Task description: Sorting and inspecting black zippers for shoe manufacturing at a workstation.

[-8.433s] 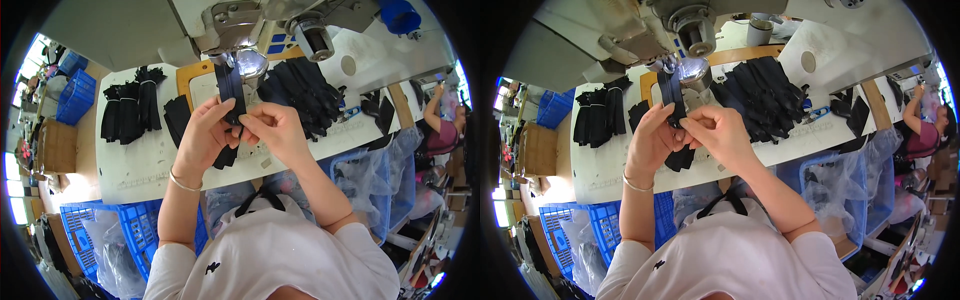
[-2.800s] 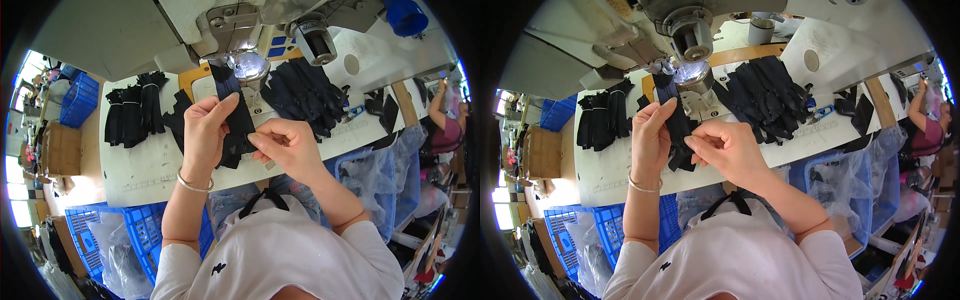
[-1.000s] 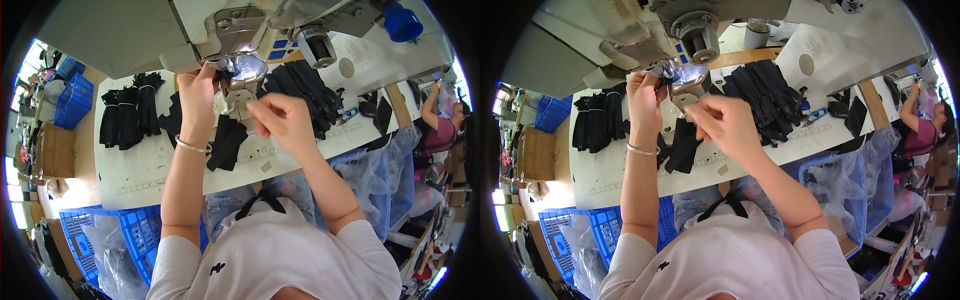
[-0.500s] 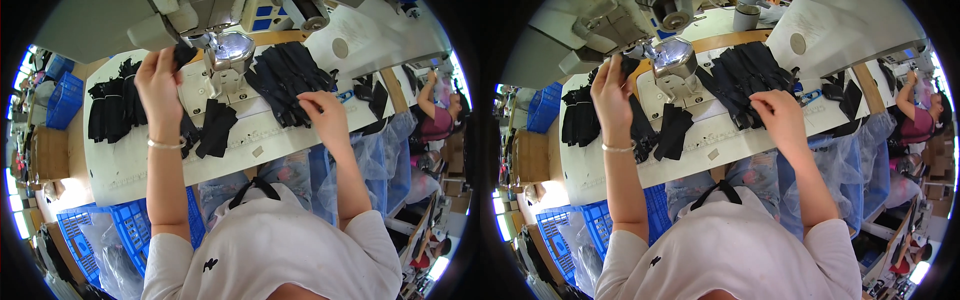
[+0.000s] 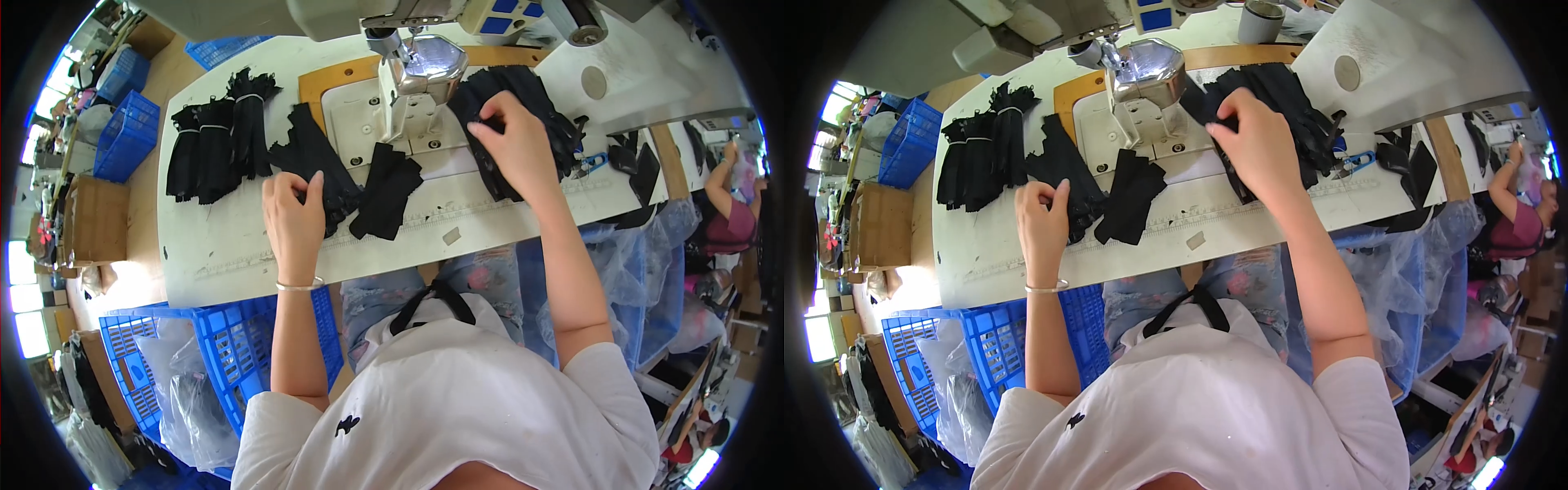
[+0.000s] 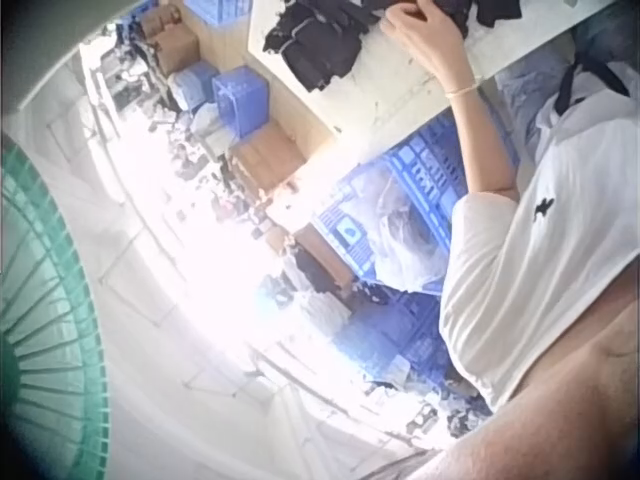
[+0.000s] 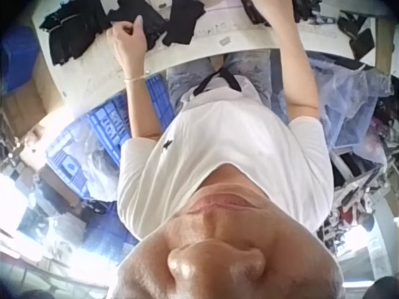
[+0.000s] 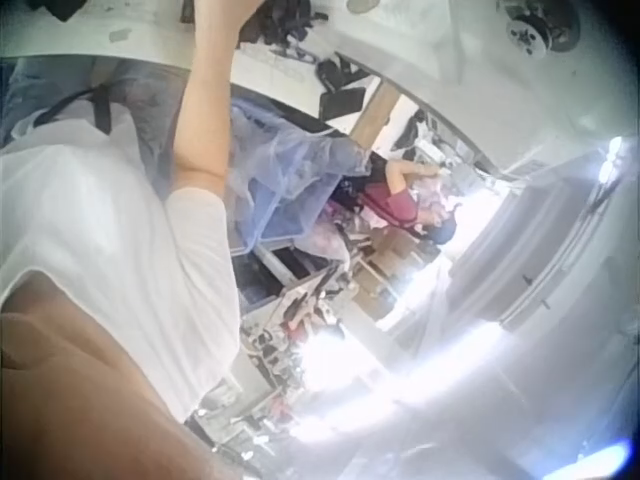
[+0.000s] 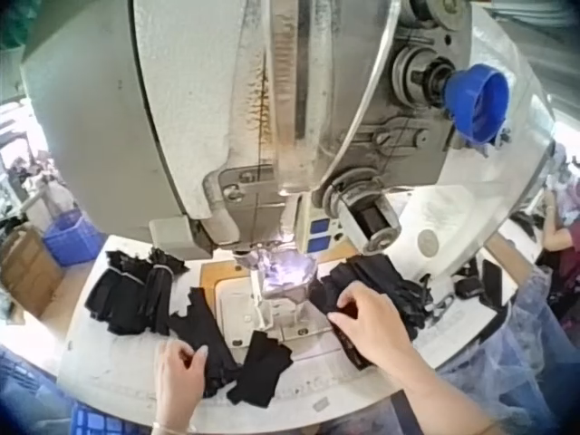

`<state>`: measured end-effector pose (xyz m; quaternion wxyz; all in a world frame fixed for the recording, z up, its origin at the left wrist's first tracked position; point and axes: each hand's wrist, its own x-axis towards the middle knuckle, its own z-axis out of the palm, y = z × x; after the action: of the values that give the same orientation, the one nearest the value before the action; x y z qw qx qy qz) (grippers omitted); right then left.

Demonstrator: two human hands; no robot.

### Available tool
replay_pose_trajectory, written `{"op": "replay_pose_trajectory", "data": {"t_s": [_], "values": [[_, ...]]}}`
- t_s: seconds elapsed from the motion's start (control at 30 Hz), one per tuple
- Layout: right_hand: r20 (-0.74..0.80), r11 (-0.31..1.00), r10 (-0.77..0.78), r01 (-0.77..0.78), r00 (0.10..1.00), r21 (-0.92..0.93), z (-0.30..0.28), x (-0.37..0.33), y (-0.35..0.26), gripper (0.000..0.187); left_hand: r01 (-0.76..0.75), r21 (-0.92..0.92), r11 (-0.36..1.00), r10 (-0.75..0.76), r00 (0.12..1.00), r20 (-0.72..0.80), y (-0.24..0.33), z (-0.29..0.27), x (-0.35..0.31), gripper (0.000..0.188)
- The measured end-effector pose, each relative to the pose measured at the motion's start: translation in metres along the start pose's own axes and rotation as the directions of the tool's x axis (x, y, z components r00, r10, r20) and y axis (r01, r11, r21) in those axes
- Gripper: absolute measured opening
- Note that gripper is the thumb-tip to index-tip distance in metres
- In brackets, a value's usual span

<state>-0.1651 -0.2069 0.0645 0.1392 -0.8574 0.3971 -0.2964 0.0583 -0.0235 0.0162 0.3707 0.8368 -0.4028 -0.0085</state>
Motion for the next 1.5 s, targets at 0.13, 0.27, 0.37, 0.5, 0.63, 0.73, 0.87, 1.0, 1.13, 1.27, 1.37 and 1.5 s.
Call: {"op": "replay_pose_trajectory", "data": {"t_s": [0.13, 0.27, 0.37, 0.5, 0.63, 0.73, 0.87, 1.0, 1.13, 1.27, 1.37, 1.5], "values": [[0.009, 0.751, 0.231, -0.184, 0.973, 0.634, -0.02, 0.002, 0.008, 0.021, -0.19, -0.087, 0.978, 0.173, 0.97, -0.172, 0.045, 0.005, -0.01, 0.015], [0.242, 0.622, 0.278, -0.366, 0.93, 0.692, -0.037, -0.029, -0.018, 0.014, 0.032, -0.715, 0.698, 0.165, 0.965, 0.204, 0.108, 0.018, -0.039, 0.014], [0.357, 0.549, 0.277, -0.452, 0.892, 0.703, -0.032, -0.077, -0.026, 0.008, 0.326, -0.688, 0.648, 0.097, 0.861, 0.5, 0.115, 0.041, -0.045, 0.021], [0.441, 0.583, 0.114, -0.419, 0.89, 0.696, -0.028, -0.119, -0.027, 0.005, 0.454, -0.706, 0.544, -0.11, 0.872, 0.476, 0.1, 0.048, -0.05, 0.033], [0.481, 0.607, 0.072, -0.422, 0.873, 0.674, -0.031, -0.117, -0.041, 0.005, 0.292, -0.625, 0.724, -0.008, 0.909, 0.416, 0.08, 0.027, -0.043, 0.029], [0.553, 0.557, 0.13, -0.522, 0.823, 0.646, -0.015, -0.104, -0.033, 0.015, -0.181, -0.279, 0.943, 0.256, 0.93, 0.264, 0.059, -0.001, -0.03, 0.021], [0.547, 0.463, 0.14, -0.543, 0.825, 0.7, -0.006, -0.095, -0.026, 0.041, -0.27, -0.043, 0.962, 0.272, 0.925, 0.266, 0.042, -0.001, -0.039, 0.03], [0.654, 0.427, 0.196, -0.664, 0.731, 0.614, 0.004, -0.083, -0.02, 0.028, -0.253, -0.019, 0.967, 0.251, 0.941, 0.228, 0.043, 0.003, -0.043, 0.024], [0.711, 0.385, 0.138, -0.699, 0.689, 0.603, 0.005, -0.079, -0.015, 0.011, -0.082, -0.183, 0.98, 0.127, 0.96, 0.25, 0.042, 0.004, -0.04, 0.023], [0.697, 0.399, 0.153, -0.689, 0.701, 0.605, 0.001, -0.077, -0.019, 0.012, -0.117, -0.18, 0.977, 0.159, 0.957, 0.244, 0.043, 0.007, -0.038, 0.023], [0.698, 0.396, 0.162, -0.694, 0.698, 0.602, 0.0, -0.078, -0.025, 0.012, -0.114, -0.233, 0.966, 0.166, 0.961, 0.22, 0.04, 0.007, -0.039, 0.024], [0.674, 0.422, 0.131, -0.656, 0.727, 0.626, -0.004, -0.074, -0.041, 0.013, 0.154, -0.443, 0.883, -0.024, 0.958, 0.284, 0.046, -0.011, -0.034, 0.013]]}}
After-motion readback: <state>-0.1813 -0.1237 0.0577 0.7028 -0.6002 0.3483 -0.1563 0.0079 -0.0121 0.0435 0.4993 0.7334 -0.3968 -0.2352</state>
